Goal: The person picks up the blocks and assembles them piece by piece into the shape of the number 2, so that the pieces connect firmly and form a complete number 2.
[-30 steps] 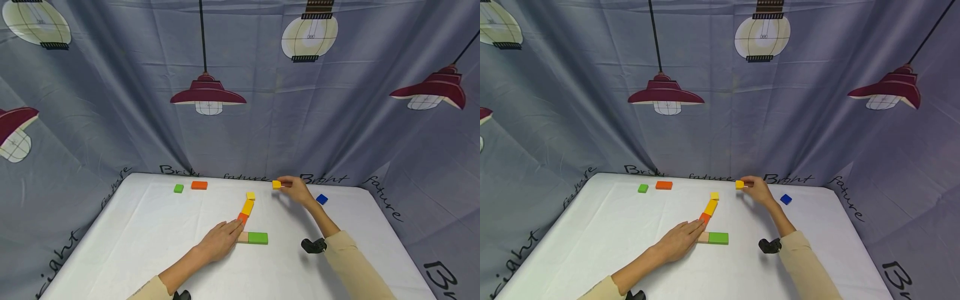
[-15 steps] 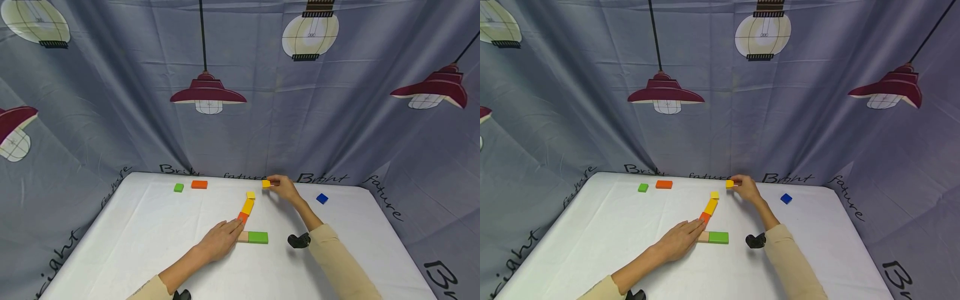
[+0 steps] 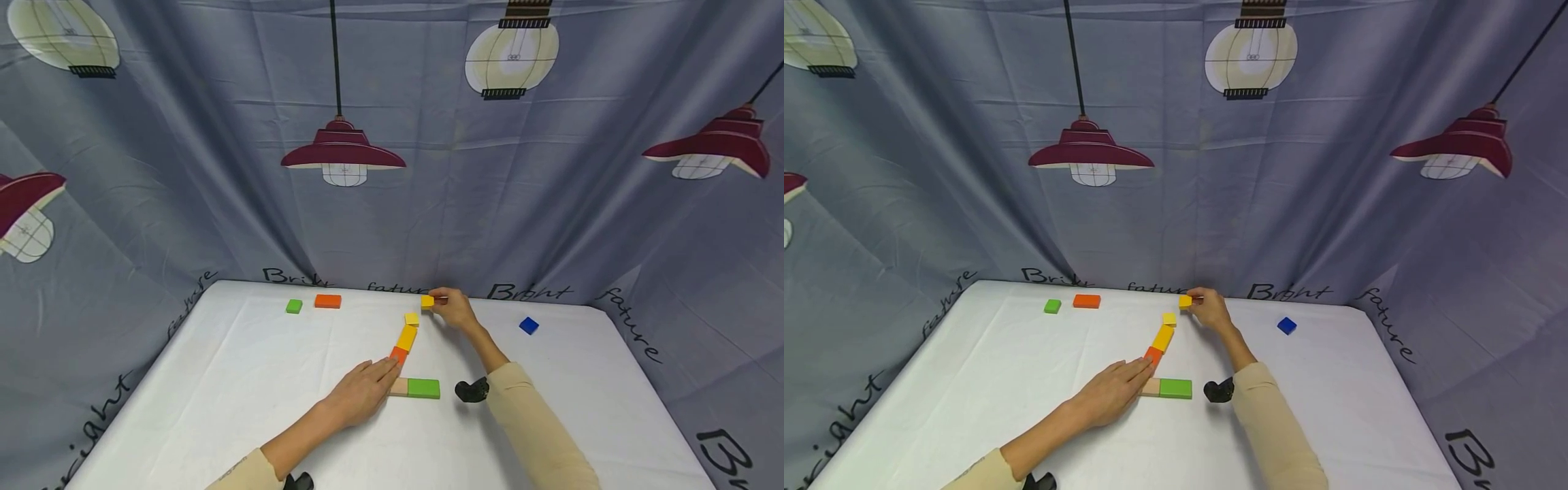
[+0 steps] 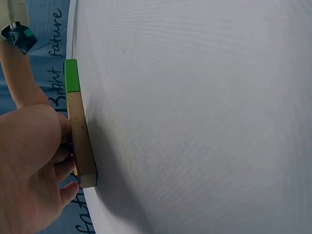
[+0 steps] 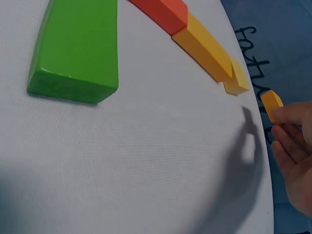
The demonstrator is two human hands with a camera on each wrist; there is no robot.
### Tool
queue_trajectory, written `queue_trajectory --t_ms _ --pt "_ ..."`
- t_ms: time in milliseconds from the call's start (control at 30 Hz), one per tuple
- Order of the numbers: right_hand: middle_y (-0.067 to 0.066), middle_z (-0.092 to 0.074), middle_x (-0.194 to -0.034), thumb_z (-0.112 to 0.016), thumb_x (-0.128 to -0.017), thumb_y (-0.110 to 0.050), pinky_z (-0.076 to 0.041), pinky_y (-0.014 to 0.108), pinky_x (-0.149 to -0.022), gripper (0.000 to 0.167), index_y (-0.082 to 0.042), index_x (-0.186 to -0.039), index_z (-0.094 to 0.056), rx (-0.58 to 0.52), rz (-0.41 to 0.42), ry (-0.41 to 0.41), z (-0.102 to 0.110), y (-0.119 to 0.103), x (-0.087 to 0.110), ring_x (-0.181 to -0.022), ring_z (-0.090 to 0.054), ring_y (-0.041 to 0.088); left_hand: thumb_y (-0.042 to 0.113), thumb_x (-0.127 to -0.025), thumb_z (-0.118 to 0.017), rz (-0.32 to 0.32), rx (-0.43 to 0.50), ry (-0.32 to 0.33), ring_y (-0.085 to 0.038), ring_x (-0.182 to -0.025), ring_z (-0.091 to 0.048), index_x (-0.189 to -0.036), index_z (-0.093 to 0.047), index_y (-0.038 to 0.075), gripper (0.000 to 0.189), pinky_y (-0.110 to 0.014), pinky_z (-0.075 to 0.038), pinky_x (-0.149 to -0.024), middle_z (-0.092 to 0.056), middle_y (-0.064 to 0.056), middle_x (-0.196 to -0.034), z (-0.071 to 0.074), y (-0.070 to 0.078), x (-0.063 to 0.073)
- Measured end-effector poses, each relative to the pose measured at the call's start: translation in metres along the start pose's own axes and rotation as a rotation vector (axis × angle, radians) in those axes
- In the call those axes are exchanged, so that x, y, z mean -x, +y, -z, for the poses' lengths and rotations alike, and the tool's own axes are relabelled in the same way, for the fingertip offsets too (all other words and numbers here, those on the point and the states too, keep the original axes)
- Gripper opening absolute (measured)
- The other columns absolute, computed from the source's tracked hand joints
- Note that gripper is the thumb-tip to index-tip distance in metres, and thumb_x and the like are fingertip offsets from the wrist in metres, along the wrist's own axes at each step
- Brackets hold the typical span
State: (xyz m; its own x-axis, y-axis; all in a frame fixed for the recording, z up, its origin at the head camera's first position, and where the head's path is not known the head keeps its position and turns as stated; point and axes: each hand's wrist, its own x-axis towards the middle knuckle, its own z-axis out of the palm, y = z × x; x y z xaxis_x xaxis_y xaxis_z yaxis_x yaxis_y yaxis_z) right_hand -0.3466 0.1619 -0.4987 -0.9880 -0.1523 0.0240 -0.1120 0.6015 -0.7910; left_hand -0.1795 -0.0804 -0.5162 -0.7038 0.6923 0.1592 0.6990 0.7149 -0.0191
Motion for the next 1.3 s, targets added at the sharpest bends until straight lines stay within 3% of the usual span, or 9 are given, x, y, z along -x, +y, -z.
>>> queue_trajectory --t_ms 233,533,733,967,1300 --pt "0.021 -0.063 -0.126 -0.068 -0.089 0.005 -0.056 0.039 -0.087 0.036 0.003 -0.125 -0.066 0.002 -0.03 0.019 -0.007 0.002 -0.001 -0.11 -0.063 0.033 0.024 -0.105 -0.052 0.018 0.003 -0.03 -0.02 -0.138 -0.043 -0.147 -0.05 0.007 0.045 -0.041 -0.041 -0.108 -0.047 -0.008 -0.151 0.0 0.001 -0.001" --pt "0.019 -0.065 -0.123 -0.067 -0.09 0.005 -0.054 0.04 -0.09 0.035 0.003 -0.125 -0.067 -0.001 -0.033 0.005 -0.018 0.005 -0.004 -0.11 -0.063 0.032 0.024 -0.106 -0.051 0.018 -0.005 -0.022 -0.02 -0.138 -0.043 -0.147 -0.049 0.006 0.045 -0.041 -0.041 -0.108 -0.047 -0.008 -0.151 -0.003 0.001 -0.001" --pt "0.018 -0.066 -0.121 -0.069 -0.09 0.002 -0.055 0.039 -0.089 0.035 0.001 -0.125 -0.068 0.042 -0.034 0.011 -0.024 0.005 -0.006 -0.11 -0.064 0.031 0.022 -0.104 -0.054 0.01 -0.002 0.012 -0.021 -0.136 -0.047 -0.145 -0.052 0.005 0.045 -0.043 -0.044 -0.106 -0.05 -0.009 -0.148 -0.004 0.0 -0.001" --pt "0.014 -0.069 -0.117 -0.07 -0.091 0.0 -0.054 0.039 -0.089 0.031 -0.001 -0.123 -0.07 0.103 0.019 0.013 -0.029 0.003 -0.009 -0.106 -0.065 0.029 0.023 -0.105 -0.051 0.034 -0.008 -0.026 -0.02 -0.138 -0.044 -0.147 -0.05 0.006 0.045 -0.041 -0.041 -0.108 -0.048 -0.008 -0.15 -0.001 0.002 0.0" --pt "0.012 -0.07 -0.117 -0.07 -0.092 -0.001 -0.054 0.039 -0.09 0.03 -0.005 -0.121 -0.073 0.174 0.024 0.011 -0.034 -0.003 -0.007 -0.105 -0.064 0.026 0.022 -0.105 -0.052 0.02 -0.004 0.003 -0.021 -0.136 -0.046 -0.145 -0.052 0.005 0.043 -0.042 -0.043 -0.106 -0.05 -0.009 -0.148 -0.003 0.002 -0.001"
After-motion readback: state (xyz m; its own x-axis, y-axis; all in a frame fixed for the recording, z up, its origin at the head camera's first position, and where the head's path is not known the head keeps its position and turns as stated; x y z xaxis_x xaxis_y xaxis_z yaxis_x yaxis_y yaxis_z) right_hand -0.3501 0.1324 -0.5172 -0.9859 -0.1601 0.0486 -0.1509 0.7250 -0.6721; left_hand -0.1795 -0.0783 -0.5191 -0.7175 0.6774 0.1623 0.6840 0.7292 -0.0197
